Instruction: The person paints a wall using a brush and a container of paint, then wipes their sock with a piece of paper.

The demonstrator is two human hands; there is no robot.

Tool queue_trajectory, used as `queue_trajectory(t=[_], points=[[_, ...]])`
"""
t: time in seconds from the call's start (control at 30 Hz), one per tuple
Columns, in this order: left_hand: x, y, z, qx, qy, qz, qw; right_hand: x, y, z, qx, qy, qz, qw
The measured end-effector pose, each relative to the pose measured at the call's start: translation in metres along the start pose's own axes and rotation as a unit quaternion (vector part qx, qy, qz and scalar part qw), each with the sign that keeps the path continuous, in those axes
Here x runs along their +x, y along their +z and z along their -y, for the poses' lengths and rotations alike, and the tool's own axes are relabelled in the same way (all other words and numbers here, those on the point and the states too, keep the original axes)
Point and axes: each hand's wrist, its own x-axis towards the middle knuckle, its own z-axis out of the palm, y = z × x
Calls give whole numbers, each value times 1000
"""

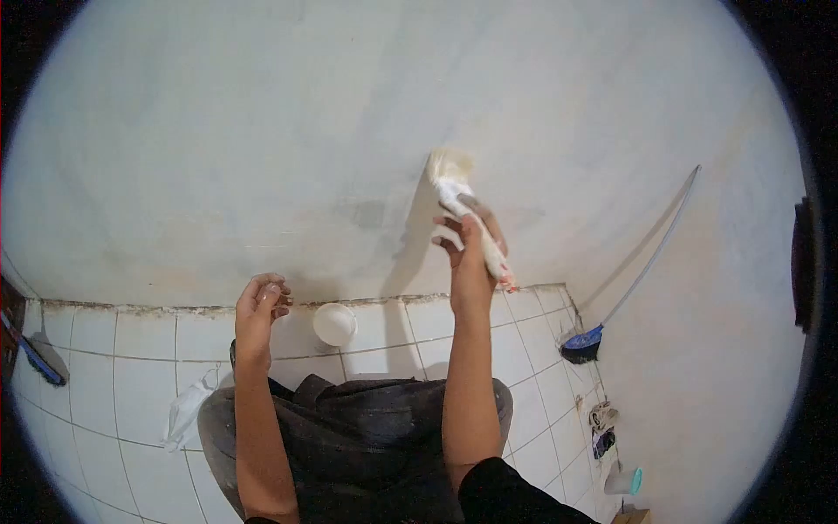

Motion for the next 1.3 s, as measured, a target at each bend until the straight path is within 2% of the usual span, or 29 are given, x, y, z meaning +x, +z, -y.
queue_trajectory(t=[0.1, 0.27, 0.33, 0.37, 0.4, 0.47, 0.53, 0.77, 0.93, 1.0, 1.03, 1.13, 1.2, 1.27, 1.3], points=[[1, 0, -1, 14, 3, 0, 1000, -13, -5, -12, -24, 56, -11, 998], [0, -1, -2, 23, 2, -4, 1000, -18, -12, 6, -51, 65, 17, 996], [-1, -1, -3, 22, -1, -4, 1000, -14, -5, 27, -12, -26, -27, 999], [-1, -2, -3, 24, -6, -3, 1000, -10, 0, 40, -19, -60, -20, 998], [0, -2, -2, 26, -8, -3, 1000, -5, 5, 46, -18, -58, -21, 998], [0, -3, 1, 11, 5, -3, 1000, 5, 14, 50, -11, -123, -26, 992], [0, -3, 0, 16, 2, -6, 1000, 9, 12, 33, -19, -110, -11, 994], [-1, -2, -5, 5, 1, 0, 1000, -22, 0, -25, -27, 48, -23, 998], [-3, -1, -5, 10, -2, -13, 1000, -40, -17, -29, -34, 15, -17, 999], [-4, 2, -7, 21, -7, -20, 1000, -46, -33, -41, -50, 48, 29, 997], [-4, 2, -6, 21, -5, -18, 1000, -51, -36, -45, -86, 29, 47, 995], [-4, 3, -4, 32, -6, -22, 999, -66, -39, -60, -106, 47, 64, 991], [-3, 1, -1, 45, -17, -27, 998, -74, -41, -65, -80, 85, 46, 992], [0, -1, 0, 58, -8, -23, 998, -77, -43, -64, -188, 146, 48, 970], [1, -1, 0, 65, -16, -26, 997, -78, -46, -78, -158, 172, 40, 971]])
